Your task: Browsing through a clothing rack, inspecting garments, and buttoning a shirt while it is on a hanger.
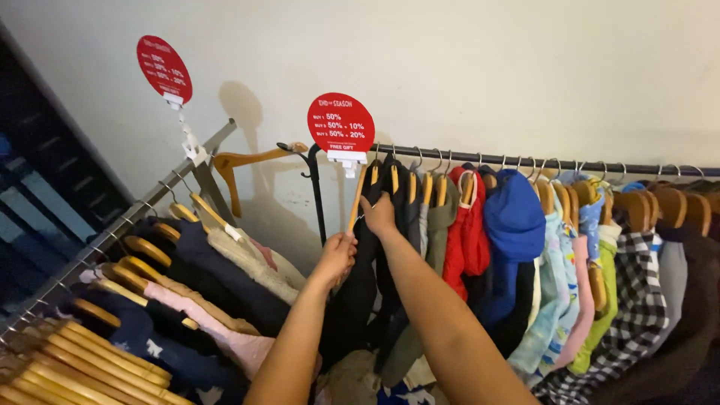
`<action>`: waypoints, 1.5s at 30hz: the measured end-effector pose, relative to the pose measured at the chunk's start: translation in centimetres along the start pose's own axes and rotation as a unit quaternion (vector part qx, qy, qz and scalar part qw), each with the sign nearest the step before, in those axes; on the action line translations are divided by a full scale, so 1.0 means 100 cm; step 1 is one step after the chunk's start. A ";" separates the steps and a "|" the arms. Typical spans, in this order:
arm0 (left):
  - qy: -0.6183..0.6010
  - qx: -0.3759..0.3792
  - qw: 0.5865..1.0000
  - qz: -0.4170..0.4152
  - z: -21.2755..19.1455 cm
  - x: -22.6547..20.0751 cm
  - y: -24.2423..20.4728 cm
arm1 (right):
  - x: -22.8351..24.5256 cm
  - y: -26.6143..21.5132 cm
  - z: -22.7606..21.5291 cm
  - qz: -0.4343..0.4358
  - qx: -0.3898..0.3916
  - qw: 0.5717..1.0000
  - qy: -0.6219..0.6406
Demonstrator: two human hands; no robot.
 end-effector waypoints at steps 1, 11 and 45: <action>0.001 -0.002 1.000 0.002 0.002 -0.014 -0.006 | 0.013 -0.013 -0.004 -0.002 0.001 1.000 0.001; 0.122 0.002 0.983 0.136 0.032 -0.022 -0.034 | 0.012 -0.110 -0.047 -0.179 -0.022 0.979 0.090; -0.041 0.484 0.874 0.012 0.406 0.194 -0.274 | -0.331 -0.467 -0.397 0.264 -0.391 0.878 0.084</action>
Point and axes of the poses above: each hand's wrist, its own y-axis towards the middle knuckle, its own z-axis out of the palm, x = y × z, the point moved 2 cm from there along y, towards the middle knuckle, and after that the axes turned 7 degrees about z, right-handed, at the moved point
